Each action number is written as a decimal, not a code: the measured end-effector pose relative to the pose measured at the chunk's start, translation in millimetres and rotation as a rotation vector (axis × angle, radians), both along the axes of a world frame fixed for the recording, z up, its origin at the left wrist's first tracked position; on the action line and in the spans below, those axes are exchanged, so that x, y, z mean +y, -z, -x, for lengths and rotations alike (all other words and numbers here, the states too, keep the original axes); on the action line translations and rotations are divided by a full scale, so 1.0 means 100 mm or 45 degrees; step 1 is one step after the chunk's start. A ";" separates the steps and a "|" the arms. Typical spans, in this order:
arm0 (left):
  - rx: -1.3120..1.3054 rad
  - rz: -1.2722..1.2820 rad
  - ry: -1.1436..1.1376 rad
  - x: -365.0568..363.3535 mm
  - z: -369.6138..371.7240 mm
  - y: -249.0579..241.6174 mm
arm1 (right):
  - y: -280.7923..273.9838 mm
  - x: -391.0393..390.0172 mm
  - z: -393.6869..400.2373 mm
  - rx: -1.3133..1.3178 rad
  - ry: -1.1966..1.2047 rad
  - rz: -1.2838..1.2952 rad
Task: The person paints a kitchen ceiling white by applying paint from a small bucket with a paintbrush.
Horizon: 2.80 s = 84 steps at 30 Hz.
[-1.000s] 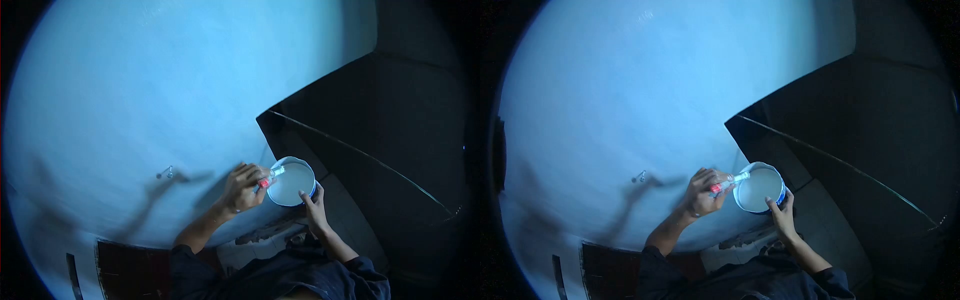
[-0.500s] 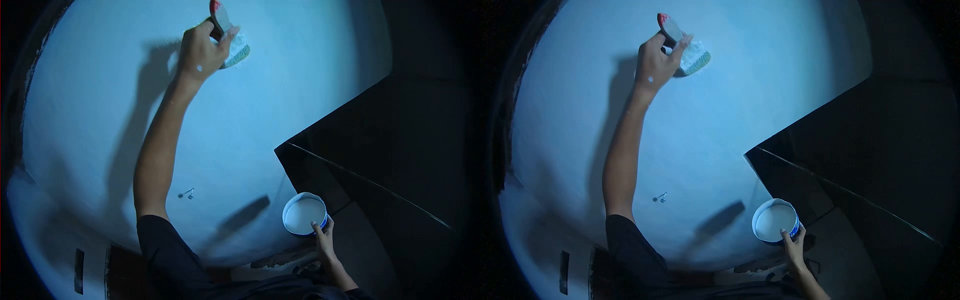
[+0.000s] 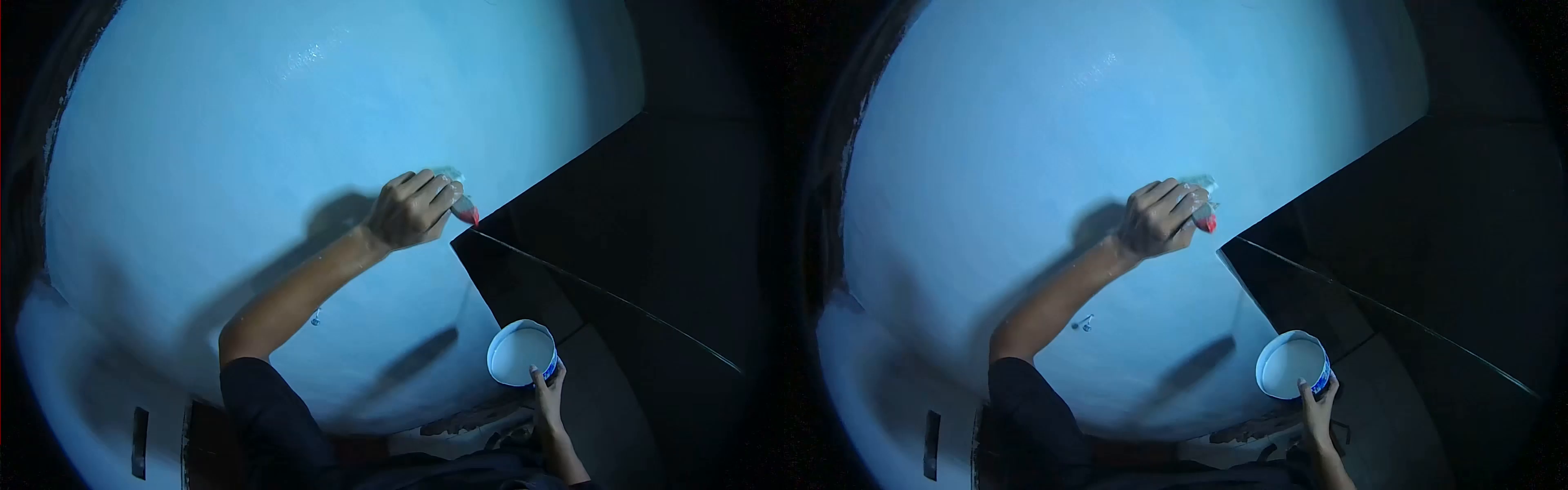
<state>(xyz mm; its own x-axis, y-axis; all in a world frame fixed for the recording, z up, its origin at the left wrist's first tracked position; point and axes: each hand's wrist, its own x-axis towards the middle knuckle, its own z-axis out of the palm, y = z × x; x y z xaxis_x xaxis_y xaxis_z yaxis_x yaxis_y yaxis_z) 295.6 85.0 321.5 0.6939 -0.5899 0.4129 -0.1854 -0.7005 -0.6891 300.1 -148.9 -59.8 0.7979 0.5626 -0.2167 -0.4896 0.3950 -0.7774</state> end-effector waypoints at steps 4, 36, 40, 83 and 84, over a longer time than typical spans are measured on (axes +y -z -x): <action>-0.298 0.585 -0.210 0.03 -0.09 -0.49 | 0.11 0.00 0.02 -0.056 -0.025 0.033; 0.045 0.505 -0.138 0.89 -0.20 0.85 | 0.36 0.16 -0.18 0.081 -0.132 0.203; -0.547 0.174 -0.020 1.12 -0.16 0.40 | 0.40 0.18 -0.14 0.047 -0.110 0.249; 0.136 0.232 -0.338 1.18 0.72 2.58 | 0.38 0.14 -0.07 0.086 -0.104 0.304; 0.096 0.315 -0.332 1.24 0.73 2.64 | 0.40 0.13 -0.09 0.100 -0.102 0.303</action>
